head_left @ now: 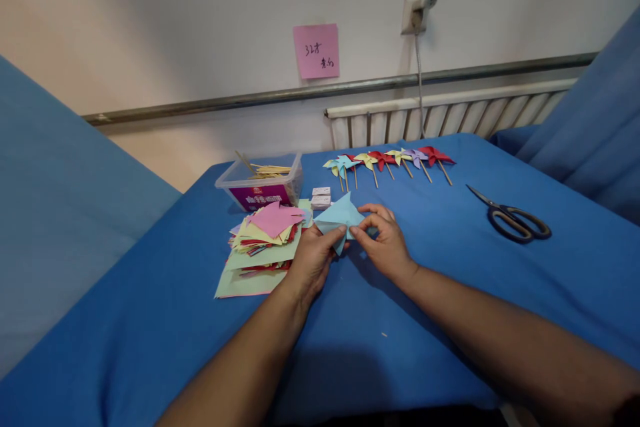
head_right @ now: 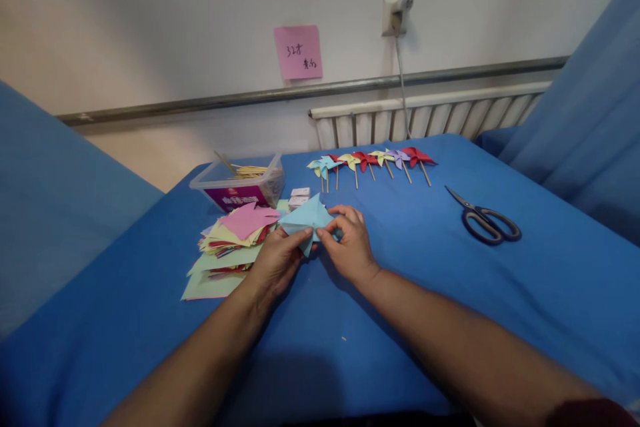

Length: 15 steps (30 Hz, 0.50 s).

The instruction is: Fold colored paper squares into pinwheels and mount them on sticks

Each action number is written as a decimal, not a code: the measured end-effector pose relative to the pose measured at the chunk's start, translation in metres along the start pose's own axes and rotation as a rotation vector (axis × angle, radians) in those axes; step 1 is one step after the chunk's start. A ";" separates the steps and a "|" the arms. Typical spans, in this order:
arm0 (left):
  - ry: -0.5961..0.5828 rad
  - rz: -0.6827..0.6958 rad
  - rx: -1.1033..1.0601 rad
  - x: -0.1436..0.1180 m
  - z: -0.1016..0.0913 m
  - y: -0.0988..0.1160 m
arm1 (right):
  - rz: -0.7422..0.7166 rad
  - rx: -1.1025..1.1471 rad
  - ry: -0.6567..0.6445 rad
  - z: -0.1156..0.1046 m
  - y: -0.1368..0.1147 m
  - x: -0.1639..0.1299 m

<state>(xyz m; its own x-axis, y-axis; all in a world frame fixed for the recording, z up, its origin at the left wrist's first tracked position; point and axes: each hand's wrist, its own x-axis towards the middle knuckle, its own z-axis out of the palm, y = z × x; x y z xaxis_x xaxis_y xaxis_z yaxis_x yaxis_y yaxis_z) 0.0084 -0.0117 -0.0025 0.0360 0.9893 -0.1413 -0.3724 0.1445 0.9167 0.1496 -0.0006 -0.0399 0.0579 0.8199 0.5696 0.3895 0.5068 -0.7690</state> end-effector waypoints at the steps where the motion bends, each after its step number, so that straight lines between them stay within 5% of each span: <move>1: -0.007 -0.002 -0.001 0.000 0.000 0.000 | 0.000 0.003 0.003 0.000 0.000 0.000; 15: -0.016 0.013 0.016 0.000 0.000 0.001 | -0.002 0.023 0.005 0.001 -0.001 -0.001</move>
<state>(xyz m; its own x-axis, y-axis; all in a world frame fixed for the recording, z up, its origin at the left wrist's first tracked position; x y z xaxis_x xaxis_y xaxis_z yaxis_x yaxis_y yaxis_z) 0.0086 -0.0115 -0.0017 0.0462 0.9913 -0.1236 -0.3577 0.1320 0.9245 0.1480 -0.0017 -0.0395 0.0619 0.8176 0.5725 0.3684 0.5144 -0.7744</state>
